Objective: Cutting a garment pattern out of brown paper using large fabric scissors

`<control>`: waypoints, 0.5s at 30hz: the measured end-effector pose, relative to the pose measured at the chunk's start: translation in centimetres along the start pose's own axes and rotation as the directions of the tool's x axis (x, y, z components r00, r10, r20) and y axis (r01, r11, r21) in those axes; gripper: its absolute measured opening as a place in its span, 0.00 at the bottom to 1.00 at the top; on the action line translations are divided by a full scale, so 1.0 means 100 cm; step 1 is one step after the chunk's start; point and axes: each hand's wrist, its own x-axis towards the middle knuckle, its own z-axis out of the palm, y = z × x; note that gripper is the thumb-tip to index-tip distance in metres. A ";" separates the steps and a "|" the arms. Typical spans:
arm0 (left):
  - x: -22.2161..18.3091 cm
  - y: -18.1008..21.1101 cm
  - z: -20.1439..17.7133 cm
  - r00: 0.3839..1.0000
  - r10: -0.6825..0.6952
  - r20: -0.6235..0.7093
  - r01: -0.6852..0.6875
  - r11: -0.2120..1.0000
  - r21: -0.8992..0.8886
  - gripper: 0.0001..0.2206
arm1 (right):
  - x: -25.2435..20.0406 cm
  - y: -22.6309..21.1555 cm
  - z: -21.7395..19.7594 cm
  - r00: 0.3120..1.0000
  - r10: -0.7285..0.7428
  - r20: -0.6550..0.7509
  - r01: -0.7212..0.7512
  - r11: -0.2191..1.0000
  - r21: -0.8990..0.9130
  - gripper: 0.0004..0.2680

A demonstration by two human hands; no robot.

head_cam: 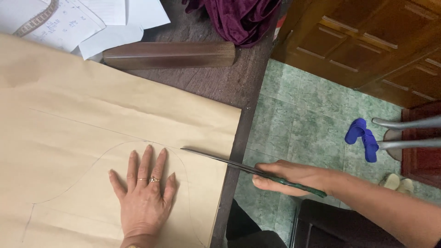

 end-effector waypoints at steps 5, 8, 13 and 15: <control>0.000 -0.001 0.001 1.000 -0.011 0.028 0.012 1.000 -0.019 0.27 | 0.005 -0.006 -0.001 0.999 0.033 0.008 -0.033 0.999 -0.011 0.16; 0.000 -0.001 0.001 0.999 -0.017 0.045 0.019 0.999 -0.028 0.27 | 0.005 -0.004 0.001 0.999 0.048 -0.001 -0.048 0.998 -0.044 0.17; 0.000 -0.001 0.001 0.999 -0.006 0.032 0.007 1.000 -0.004 0.27 | 0.007 -0.002 0.004 0.996 0.054 -0.068 -0.060 0.994 -0.096 0.16; 0.000 -0.001 0.000 1.000 0.004 0.006 -0.004 1.000 0.012 0.27 | 0.008 0.002 0.005 0.995 0.032 -0.096 -0.045 0.990 -0.130 0.16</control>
